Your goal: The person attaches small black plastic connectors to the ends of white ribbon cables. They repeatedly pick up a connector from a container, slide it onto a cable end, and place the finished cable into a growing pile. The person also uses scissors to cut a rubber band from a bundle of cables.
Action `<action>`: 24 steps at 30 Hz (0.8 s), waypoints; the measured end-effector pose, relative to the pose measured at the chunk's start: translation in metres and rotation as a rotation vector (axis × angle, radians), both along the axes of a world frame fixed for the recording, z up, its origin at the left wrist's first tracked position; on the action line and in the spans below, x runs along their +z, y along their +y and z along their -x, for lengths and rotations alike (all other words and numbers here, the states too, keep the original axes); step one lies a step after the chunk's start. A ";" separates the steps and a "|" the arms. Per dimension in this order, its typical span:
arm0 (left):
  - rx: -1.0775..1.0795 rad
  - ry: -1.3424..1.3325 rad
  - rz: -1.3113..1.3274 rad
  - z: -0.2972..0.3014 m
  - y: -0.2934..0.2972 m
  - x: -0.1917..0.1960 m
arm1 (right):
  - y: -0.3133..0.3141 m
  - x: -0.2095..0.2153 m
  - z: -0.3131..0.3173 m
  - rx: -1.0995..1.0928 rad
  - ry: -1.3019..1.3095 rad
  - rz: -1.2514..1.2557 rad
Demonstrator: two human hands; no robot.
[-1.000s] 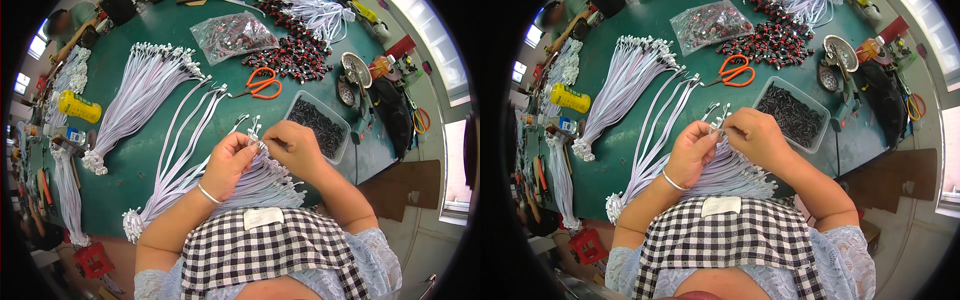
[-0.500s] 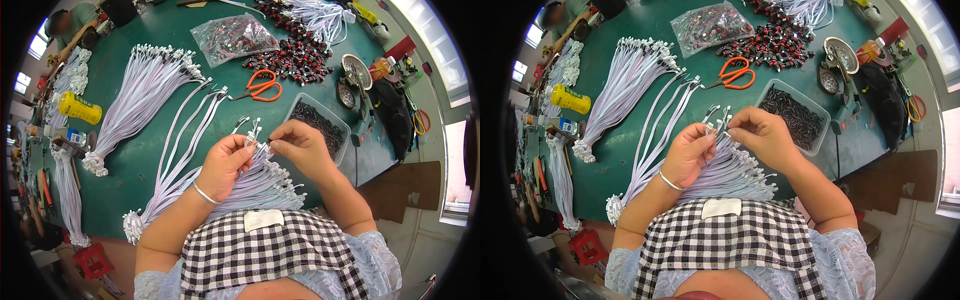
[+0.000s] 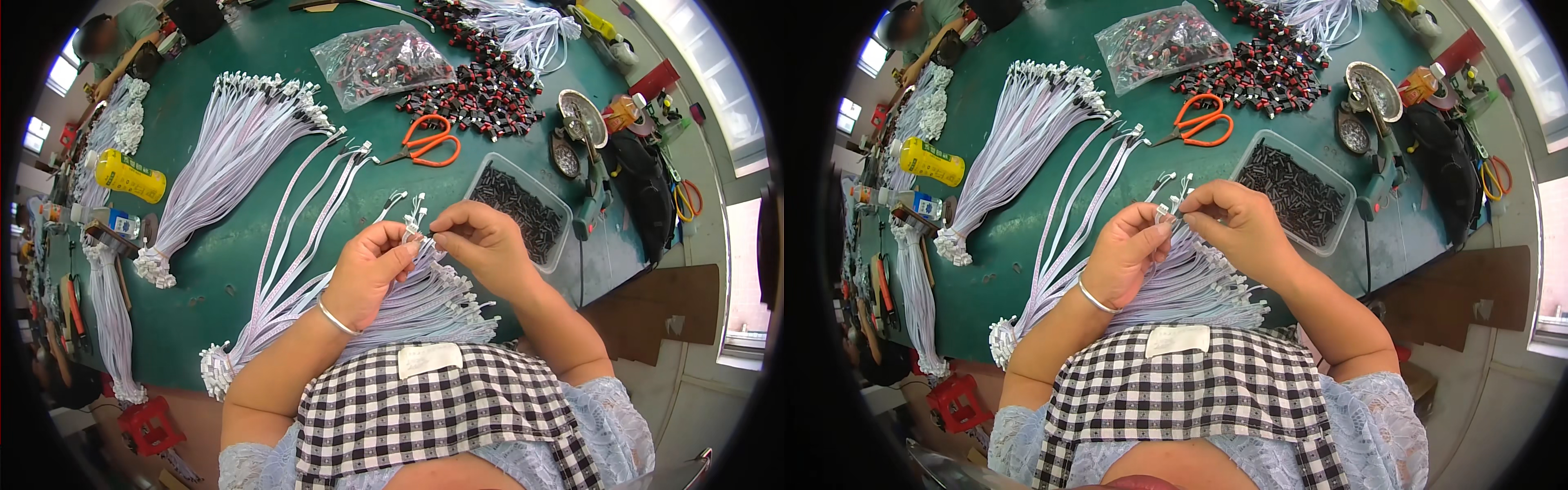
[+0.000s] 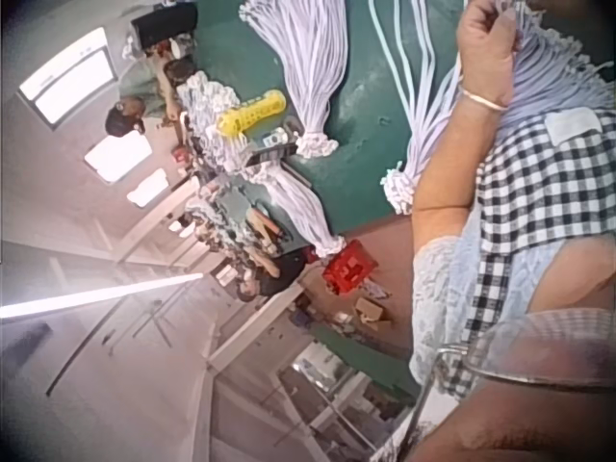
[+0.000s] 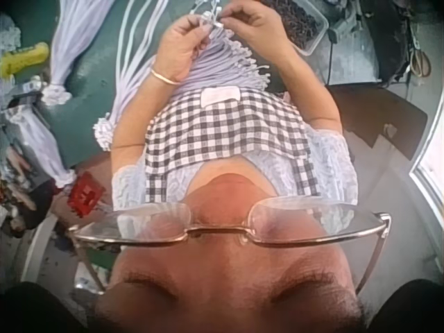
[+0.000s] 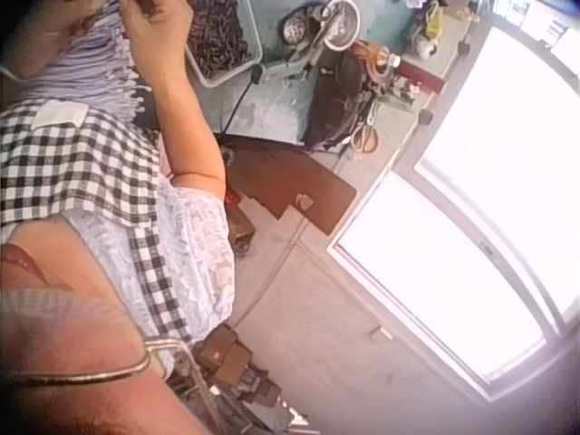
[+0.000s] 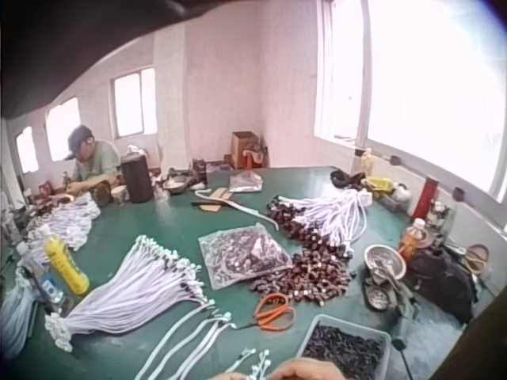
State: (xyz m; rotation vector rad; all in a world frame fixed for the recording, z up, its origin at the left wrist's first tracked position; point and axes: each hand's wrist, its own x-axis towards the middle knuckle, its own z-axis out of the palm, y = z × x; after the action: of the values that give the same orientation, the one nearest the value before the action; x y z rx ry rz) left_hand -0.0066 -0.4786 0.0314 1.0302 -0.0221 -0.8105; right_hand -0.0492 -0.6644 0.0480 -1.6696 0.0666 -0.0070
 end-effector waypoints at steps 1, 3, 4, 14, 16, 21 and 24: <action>-0.006 -0.001 -0.007 0.000 0.000 0.000 | 0.000 0.000 0.000 0.007 0.000 -0.004; -0.004 -0.004 -0.005 0.000 0.000 0.000 | 0.000 0.001 0.001 0.020 0.000 -0.010; -0.002 -0.006 -0.004 0.001 -0.001 0.000 | 0.000 0.001 0.001 0.022 -0.017 0.021; -0.003 -0.166 -0.137 0.002 0.000 0.003 | 0.001 0.010 -0.003 0.085 -0.268 0.367; -0.024 -0.197 -0.158 0.001 0.001 0.002 | 0.000 0.012 -0.004 0.096 -0.263 0.375; -0.105 -0.257 -0.103 0.001 0.002 0.001 | -0.005 0.007 -0.002 0.073 -0.047 0.130; -0.168 -0.319 -0.194 0.000 0.004 0.002 | -0.009 0.000 -0.001 0.099 0.040 -0.070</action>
State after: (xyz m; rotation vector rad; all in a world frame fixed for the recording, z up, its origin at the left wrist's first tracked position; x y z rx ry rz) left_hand -0.0065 -0.4744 0.0331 1.3471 -0.3108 -0.8028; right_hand -0.0483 -0.6731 0.0481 -1.6014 0.0141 0.1026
